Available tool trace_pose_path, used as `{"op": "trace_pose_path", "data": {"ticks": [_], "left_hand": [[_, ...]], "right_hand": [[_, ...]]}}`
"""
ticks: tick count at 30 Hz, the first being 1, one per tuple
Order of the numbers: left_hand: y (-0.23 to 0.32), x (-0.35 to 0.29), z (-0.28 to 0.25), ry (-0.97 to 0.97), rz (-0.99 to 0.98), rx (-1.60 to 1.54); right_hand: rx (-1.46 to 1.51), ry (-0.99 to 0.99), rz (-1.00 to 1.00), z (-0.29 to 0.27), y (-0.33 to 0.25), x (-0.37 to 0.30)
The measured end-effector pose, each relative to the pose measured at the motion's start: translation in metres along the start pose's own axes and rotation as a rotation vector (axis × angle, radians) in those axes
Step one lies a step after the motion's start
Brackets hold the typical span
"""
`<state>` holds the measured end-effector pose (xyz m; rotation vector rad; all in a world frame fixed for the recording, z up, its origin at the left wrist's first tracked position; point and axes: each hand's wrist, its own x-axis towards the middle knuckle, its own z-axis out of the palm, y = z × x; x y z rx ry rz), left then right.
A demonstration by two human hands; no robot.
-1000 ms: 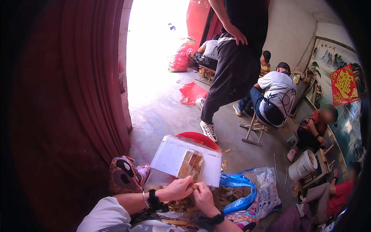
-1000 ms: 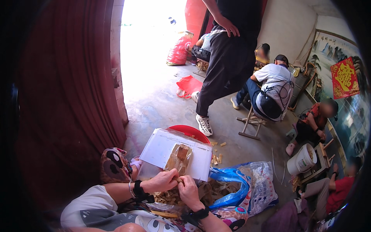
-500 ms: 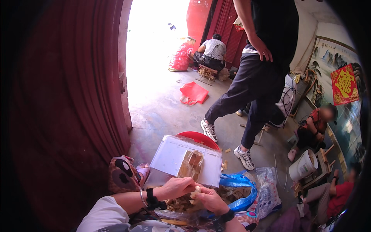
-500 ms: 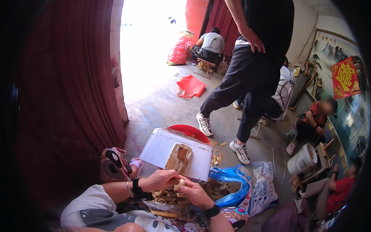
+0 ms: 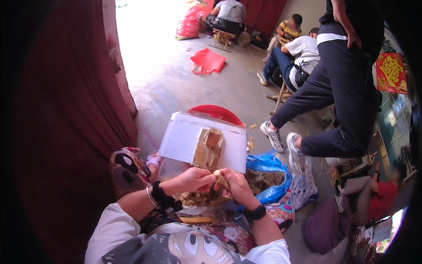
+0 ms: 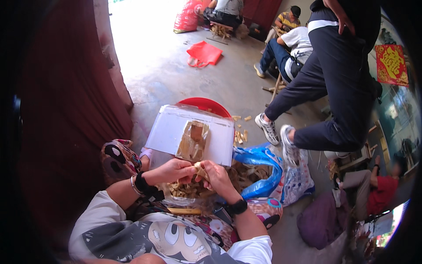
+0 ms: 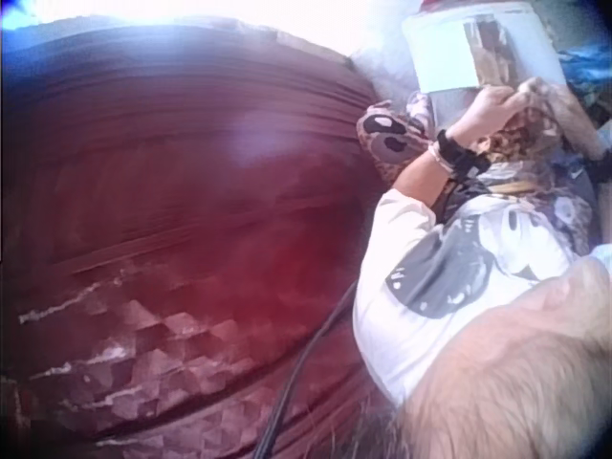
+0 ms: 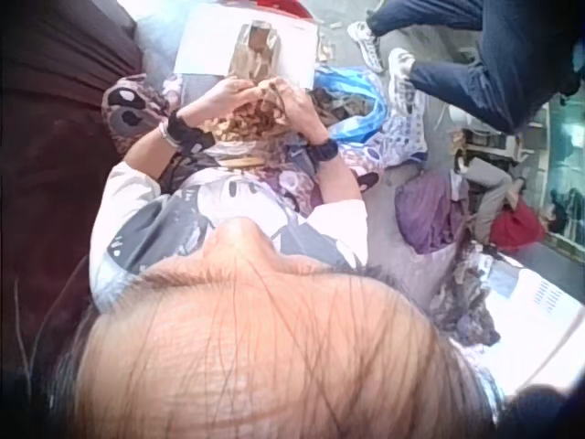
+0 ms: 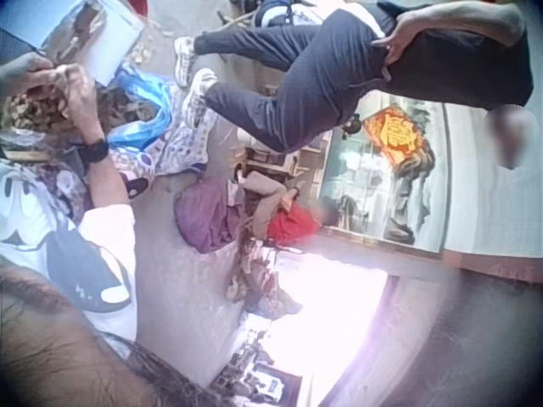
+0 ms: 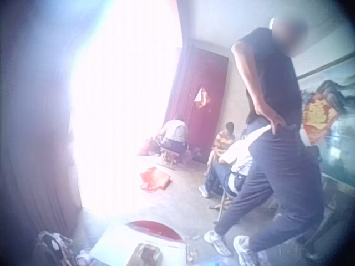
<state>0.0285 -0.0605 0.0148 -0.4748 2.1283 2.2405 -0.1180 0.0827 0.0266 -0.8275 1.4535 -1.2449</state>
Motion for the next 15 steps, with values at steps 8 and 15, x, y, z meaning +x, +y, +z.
{"op": "trace_pose_path", "data": {"ticks": [8, 15], "left_hand": [[0.012, -0.005, 0.002, -0.055, -0.041, -0.128], [0.008, -0.013, 0.003, -0.074, 0.068, -0.062]], "right_hand": [[-0.14, 0.248, -0.065, -0.008, -0.002, 0.006], [-0.433, 0.479, -0.222, -0.016, 0.009, 0.014]]}}
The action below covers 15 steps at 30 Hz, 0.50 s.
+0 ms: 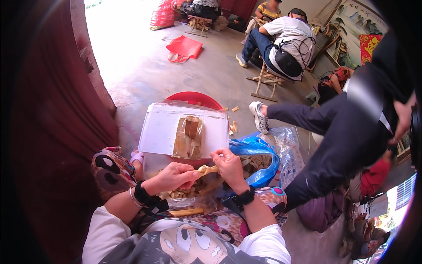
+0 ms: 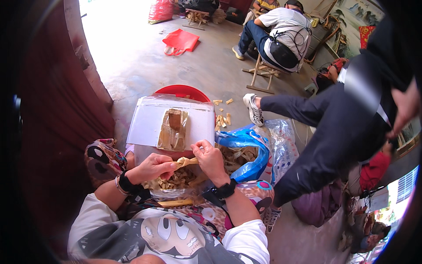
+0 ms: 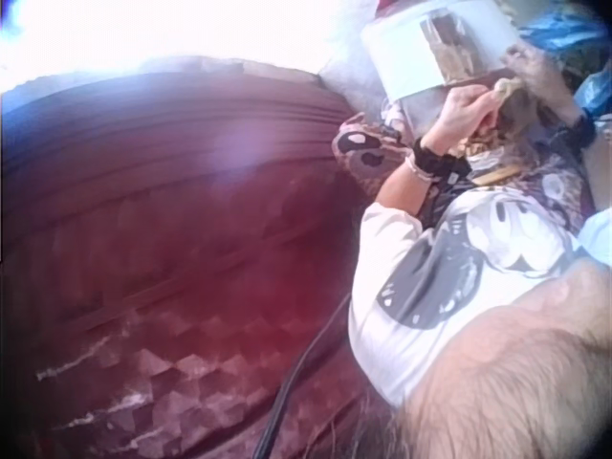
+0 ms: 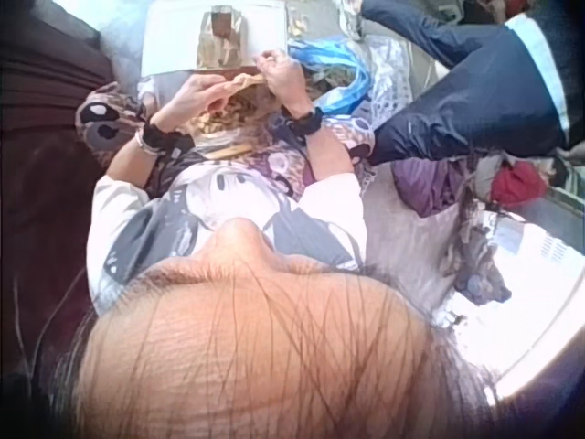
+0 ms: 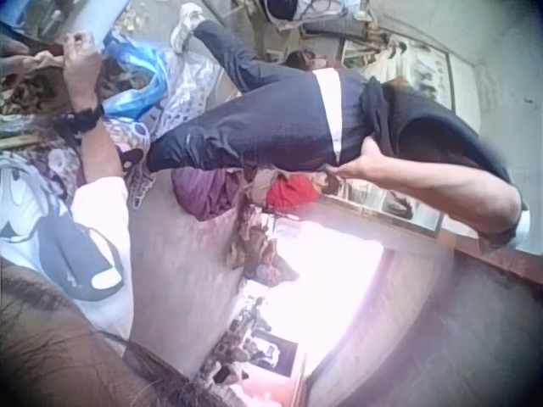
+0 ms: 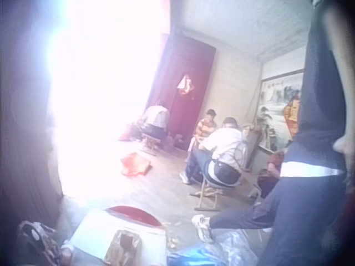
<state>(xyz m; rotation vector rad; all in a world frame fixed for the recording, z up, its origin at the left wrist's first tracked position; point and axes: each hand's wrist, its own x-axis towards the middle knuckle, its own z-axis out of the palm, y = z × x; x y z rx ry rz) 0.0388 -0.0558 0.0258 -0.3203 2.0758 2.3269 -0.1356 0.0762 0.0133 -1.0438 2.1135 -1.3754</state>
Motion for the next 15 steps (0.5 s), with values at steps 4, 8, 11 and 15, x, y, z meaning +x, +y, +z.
{"op": "trace_pose_path", "data": {"ticks": [4, 8, 11, 15], "left_hand": [[0.004, -0.003, 0.002, 0.004, 0.069, 0.215], [-0.012, 0.008, -0.009, 0.092, 0.107, -0.009], [-0.018, 0.013, -0.01, 0.037, -0.016, -0.272], [-0.013, 0.008, -0.004, -0.105, -0.19, -0.523]], "right_hand": [[0.115, -0.049, 0.004, 0.001, 0.009, 0.005], [0.264, -0.138, 0.131, -0.001, -0.003, 0.001], [0.12, -0.124, 0.048, 0.008, 0.004, -0.001], [0.007, -0.133, -0.053, 0.018, -0.001, -0.005]]}}
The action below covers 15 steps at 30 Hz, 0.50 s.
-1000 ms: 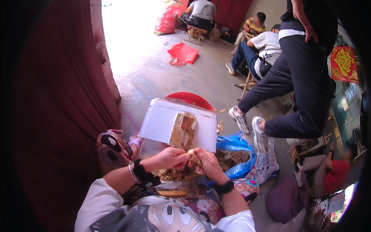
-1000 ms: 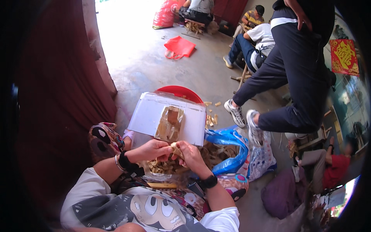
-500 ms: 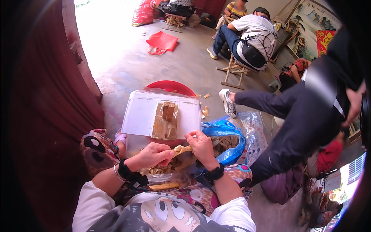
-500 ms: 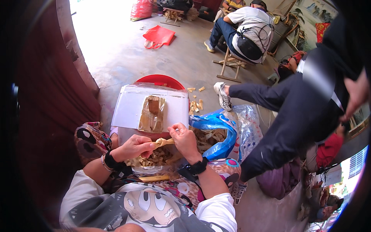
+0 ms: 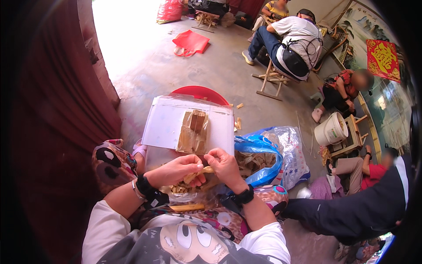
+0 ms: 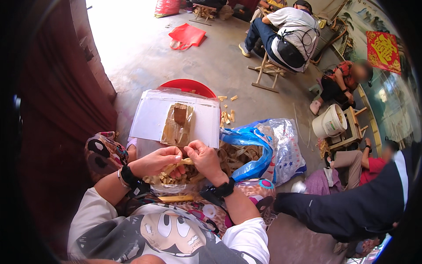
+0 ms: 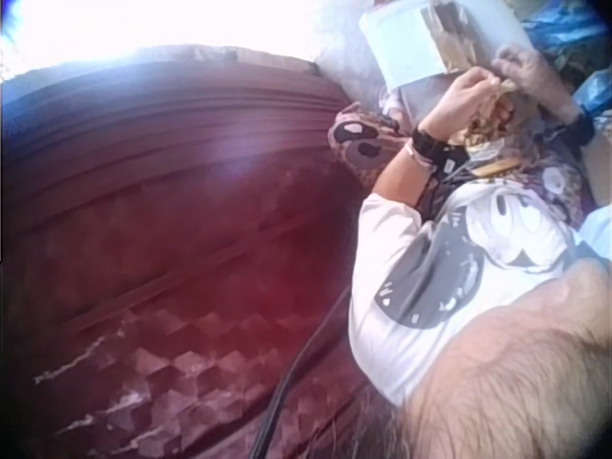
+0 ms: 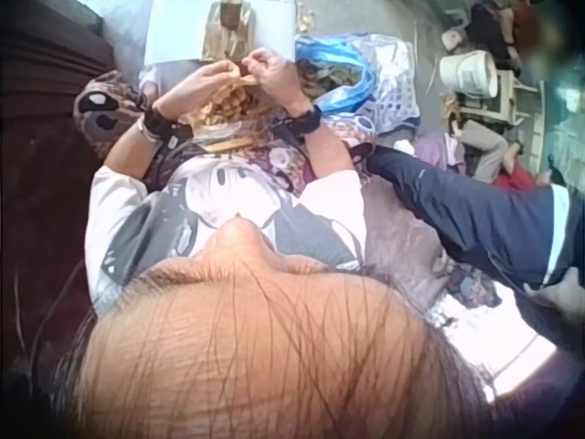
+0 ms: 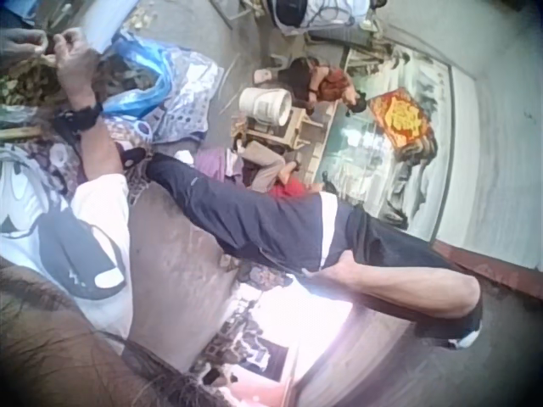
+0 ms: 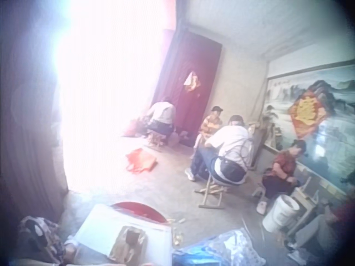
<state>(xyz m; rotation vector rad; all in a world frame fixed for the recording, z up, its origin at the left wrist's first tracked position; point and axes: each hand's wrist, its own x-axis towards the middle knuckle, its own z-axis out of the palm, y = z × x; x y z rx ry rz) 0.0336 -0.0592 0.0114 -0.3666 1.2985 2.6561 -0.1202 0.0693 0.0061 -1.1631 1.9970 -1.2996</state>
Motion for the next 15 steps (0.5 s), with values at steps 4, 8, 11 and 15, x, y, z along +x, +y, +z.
{"op": "trace_pose_path", "data": {"ticks": [4, 8, 11, 15], "left_hand": [[-0.009, 0.007, -0.004, 0.031, -0.007, -0.049], [-0.006, 0.006, -0.003, 0.08, 0.007, -0.082], [-0.007, 0.005, -0.008, 0.109, 0.034, -0.111], [-0.003, 0.003, -0.008, 0.161, 0.042, -0.083]], "right_hand": [[-0.06, -0.02, -0.03, 0.003, -0.003, -0.004], [-0.105, -0.006, -0.084, 0.001, -0.002, -0.001], [-0.17, 0.008, -0.136, 0.0, -0.002, 0.002], [-0.189, 0.026, -0.149, -0.002, 0.0, 0.006]]}}
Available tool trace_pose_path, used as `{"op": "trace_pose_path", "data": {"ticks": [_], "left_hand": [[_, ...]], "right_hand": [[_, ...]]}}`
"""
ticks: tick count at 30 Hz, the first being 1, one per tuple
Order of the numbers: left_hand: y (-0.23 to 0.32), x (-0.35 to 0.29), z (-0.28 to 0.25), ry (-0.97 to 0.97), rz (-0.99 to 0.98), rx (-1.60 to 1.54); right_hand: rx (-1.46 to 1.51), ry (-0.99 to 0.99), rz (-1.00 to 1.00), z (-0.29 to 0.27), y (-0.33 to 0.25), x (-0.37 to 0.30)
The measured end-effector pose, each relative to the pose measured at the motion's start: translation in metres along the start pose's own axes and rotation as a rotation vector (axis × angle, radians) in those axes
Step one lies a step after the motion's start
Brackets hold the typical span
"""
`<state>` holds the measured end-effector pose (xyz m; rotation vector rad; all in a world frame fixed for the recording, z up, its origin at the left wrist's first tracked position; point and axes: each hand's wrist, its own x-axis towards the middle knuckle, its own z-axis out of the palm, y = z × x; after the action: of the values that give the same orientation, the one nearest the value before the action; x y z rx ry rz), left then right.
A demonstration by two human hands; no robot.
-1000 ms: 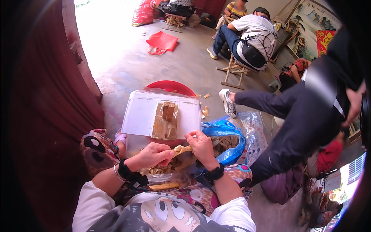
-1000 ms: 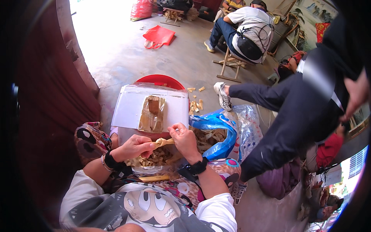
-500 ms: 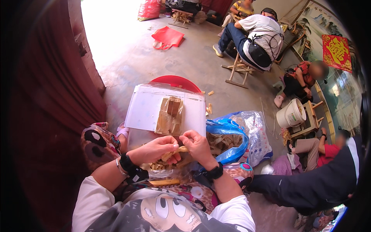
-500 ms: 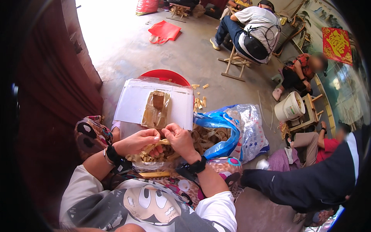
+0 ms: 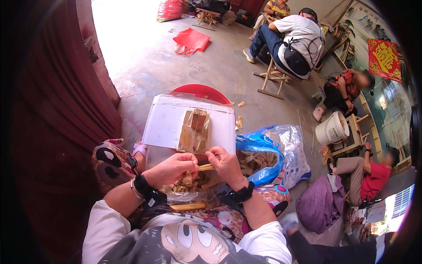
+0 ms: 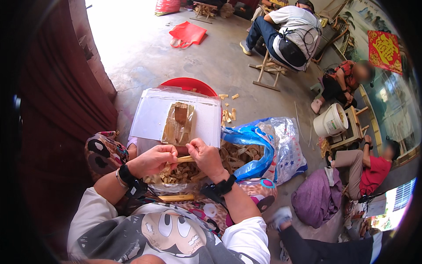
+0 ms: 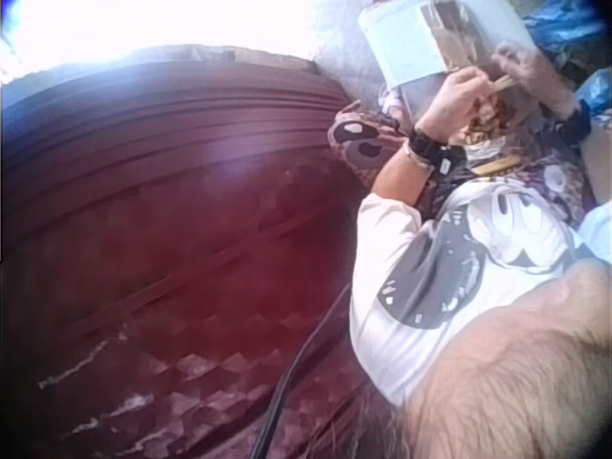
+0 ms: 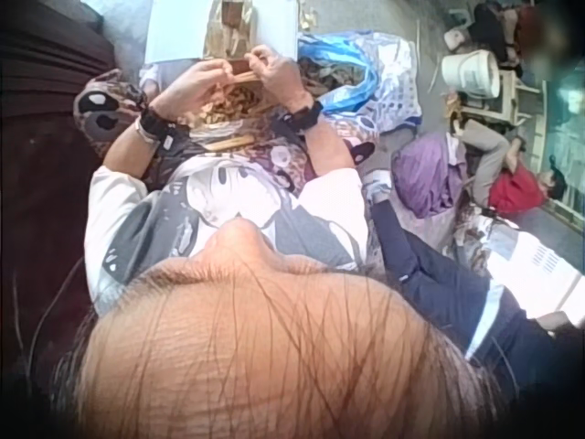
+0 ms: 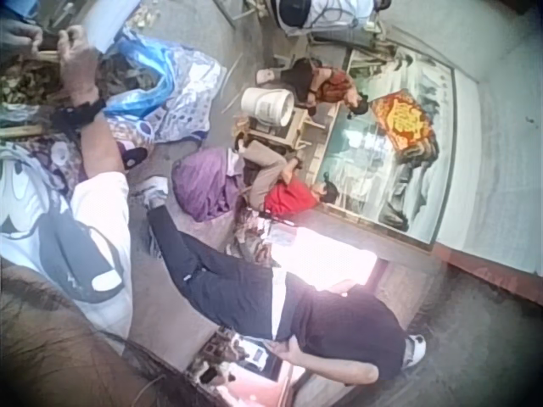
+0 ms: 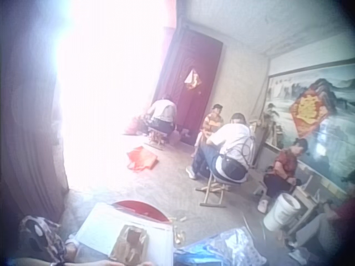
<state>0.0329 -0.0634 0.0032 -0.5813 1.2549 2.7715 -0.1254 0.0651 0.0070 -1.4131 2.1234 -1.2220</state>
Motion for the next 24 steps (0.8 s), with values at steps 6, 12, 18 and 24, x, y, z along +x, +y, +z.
{"op": "trace_pose_path", "data": {"ticks": [6, 12, 18, 24], "left_hand": [[0.022, -0.011, -0.01, -0.037, 0.197, 0.729], [0.037, -0.003, -0.01, 0.393, 0.962, 1.537], [0.037, 0.015, -0.016, 0.558, 1.111, 1.752], [0.027, 0.011, -0.029, 0.65, 0.899, 1.894]], "right_hand": [[0.002, -0.103, -0.084, -0.005, 0.0, 0.002], [0.07, -0.059, -0.068, -0.012, -0.002, 0.016], [-0.061, 0.1, -0.238, 0.004, 0.011, 0.03], [-0.322, -0.008, -0.158, 0.007, 0.014, 0.024]]}}
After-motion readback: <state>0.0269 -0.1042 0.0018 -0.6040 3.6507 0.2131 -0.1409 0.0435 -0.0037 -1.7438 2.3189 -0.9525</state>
